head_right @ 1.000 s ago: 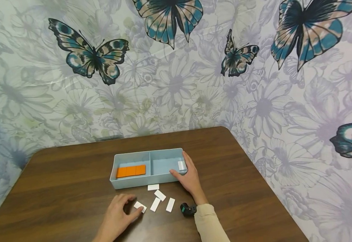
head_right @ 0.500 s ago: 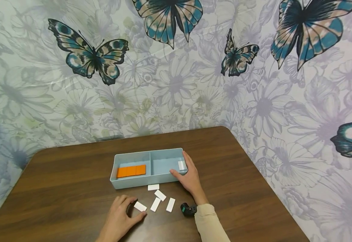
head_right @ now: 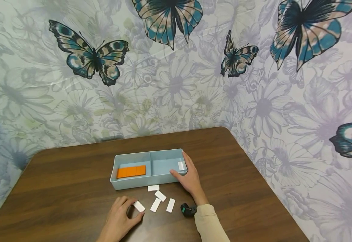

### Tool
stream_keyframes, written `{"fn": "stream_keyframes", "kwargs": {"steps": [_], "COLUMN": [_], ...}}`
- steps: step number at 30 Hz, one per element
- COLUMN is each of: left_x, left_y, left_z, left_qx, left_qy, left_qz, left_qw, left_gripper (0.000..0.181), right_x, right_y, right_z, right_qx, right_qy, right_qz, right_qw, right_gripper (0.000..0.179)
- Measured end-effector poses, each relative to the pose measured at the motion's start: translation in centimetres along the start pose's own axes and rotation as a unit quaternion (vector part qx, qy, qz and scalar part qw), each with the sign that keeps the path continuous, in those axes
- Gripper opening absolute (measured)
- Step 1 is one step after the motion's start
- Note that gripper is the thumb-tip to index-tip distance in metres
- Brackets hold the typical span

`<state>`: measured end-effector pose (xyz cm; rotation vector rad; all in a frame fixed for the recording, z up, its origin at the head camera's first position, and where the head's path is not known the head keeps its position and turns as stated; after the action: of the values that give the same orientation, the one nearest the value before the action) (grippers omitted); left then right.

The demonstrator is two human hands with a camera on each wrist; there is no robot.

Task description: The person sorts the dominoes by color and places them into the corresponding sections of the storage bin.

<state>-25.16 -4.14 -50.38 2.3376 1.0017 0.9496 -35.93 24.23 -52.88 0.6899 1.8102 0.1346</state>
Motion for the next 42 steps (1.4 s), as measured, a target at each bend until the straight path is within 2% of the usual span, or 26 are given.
{"fn": "stream_keyframes", "kwargs": {"steps": [8, 23, 31, 42], "left_x": [0.2, -0.1, 0.6, 1.6], "left_y": [0.1, 0.4, 1.2, 1.5], "left_z": [-0.1, -0.8, -2.4, -4.6], "left_qx": [0.004, -0.010, 0.005, 0.009], "left_qy": [-0.007, 0.030, 0.017, -0.001], "left_qz": [0.013, 0.044, 0.057, 0.086], "left_qw": [0.9999, 0.9985, 0.9982, 0.9963], "left_gripper": [0.044, 0.043, 0.044, 0.044], "right_x": [-0.2, 0.4, 0.2, 0.0], "right_y": [0.0, 0.0, 0.0, 0.1], "right_z": [0.0, 0.1, 0.0, 0.1], "right_qx": [0.002, -0.005, -0.002, 0.000], "right_qy": [0.004, -0.007, 0.002, -0.001], "right_qz": [-0.003, -0.003, -0.007, -0.008], "right_qw": [1.0000, 1.0000, 1.0000, 1.0000], "right_gripper": [0.092, 0.094, 0.093, 0.093]}}
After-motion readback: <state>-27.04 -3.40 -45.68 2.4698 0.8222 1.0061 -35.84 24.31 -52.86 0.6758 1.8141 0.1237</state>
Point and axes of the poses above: each hand's wrist, its own z-axis away from the middle knuckle, its own y-axis out of the back of the hand, x = y × z, the point moved 10 cm from there along -z, towards the middle knuckle, and after that the axes turned 10 degrees about x, right-handed, at the moved point
